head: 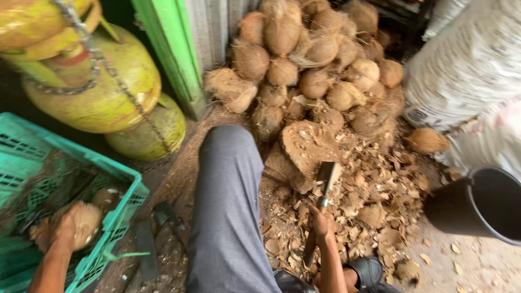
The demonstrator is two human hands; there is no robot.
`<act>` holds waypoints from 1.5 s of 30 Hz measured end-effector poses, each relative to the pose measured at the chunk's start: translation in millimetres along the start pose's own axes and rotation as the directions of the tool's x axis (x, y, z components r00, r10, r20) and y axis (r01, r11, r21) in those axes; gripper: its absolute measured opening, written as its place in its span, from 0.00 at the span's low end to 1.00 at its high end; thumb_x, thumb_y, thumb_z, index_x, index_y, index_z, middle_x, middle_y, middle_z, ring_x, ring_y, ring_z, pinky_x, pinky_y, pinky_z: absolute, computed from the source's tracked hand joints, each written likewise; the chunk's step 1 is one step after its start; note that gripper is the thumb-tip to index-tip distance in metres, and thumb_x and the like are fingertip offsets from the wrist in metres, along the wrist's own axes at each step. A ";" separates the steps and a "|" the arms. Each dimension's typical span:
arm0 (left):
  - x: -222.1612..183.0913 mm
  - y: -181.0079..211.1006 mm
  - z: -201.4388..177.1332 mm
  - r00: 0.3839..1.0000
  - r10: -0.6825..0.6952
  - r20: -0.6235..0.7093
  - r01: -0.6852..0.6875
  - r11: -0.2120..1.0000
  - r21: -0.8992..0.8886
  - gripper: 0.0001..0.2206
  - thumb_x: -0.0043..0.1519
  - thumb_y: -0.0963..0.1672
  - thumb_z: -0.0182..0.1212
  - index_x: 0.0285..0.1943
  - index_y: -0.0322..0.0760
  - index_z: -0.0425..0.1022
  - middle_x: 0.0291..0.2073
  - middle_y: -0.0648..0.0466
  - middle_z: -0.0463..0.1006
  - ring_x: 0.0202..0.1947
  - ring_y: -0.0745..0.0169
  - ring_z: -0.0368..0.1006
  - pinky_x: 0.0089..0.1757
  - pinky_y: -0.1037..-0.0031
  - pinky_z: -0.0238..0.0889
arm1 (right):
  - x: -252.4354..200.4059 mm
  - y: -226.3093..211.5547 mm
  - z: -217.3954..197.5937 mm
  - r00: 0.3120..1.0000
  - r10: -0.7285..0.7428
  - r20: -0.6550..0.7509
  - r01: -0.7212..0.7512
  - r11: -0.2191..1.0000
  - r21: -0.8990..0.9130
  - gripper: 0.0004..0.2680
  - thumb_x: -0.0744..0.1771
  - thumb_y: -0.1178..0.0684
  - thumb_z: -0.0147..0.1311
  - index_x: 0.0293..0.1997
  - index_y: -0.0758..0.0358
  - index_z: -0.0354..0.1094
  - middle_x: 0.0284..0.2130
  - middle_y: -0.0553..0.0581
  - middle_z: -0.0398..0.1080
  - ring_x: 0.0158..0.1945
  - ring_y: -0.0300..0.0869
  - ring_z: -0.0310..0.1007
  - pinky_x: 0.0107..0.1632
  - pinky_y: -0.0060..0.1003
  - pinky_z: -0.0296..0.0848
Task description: The person sits on the ground and uses a machete to peel the husk off a coconut. They repeatedly strike and scrape the coconut against a wooden stump, removing the fibrous outer layer. The person rotates the coconut to access different sides and continues until the husk is largely removed.
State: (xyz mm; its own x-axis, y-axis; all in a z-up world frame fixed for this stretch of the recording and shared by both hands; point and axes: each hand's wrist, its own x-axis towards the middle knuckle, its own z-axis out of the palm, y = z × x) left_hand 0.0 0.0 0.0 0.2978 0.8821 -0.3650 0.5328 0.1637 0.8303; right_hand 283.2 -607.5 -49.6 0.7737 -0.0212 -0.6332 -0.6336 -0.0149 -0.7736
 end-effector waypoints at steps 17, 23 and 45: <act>1.7 -37.2 4.0 0.925 0.369 -0.087 -0.310 0.869 0.386 0.11 0.73 0.40 0.64 0.57 0.23 0.72 0.50 0.43 0.80 0.50 0.58 0.77 0.53 0.74 0.70 | -24.6 -45.8 34.9 0.991 -0.130 -0.040 0.126 0.987 -0.101 0.12 0.67 0.48 0.60 0.30 0.61 0.61 0.16 0.49 0.64 0.13 0.34 0.57 0.16 0.32 0.62; -42.3 139.5 59.3 0.607 0.790 0.080 -0.788 0.612 -0.069 0.06 0.76 0.37 0.63 0.55 0.21 0.73 0.44 0.43 0.81 0.46 0.60 0.81 0.48 0.78 0.72 | -23.0 -58.8 71.3 0.936 -0.158 0.314 -0.015 0.875 0.484 0.09 0.68 0.48 0.54 0.35 0.62 0.64 0.15 0.44 0.59 0.14 0.31 0.54 0.17 0.26 0.59; 72.2 305.0 413.9 0.639 0.328 0.696 -0.725 -0.046 0.688 0.59 0.43 0.53 0.82 0.78 0.27 0.45 0.76 0.35 0.47 0.76 0.37 0.42 0.71 0.49 0.29 | 13.2 -25.4 89.6 0.976 0.036 0.215 -0.145 0.845 0.515 0.07 0.69 0.53 0.51 0.32 0.61 0.61 0.17 0.48 0.61 0.14 0.34 0.57 0.15 0.31 0.63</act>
State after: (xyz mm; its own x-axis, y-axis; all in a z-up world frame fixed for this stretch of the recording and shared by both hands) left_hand 511.9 -69.2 52.6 0.9162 0.3102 -0.2538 0.3044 -0.9505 -0.0631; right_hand 310.1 -517.8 -40.5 0.7335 0.1932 -0.6516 -0.6437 0.5053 -0.5747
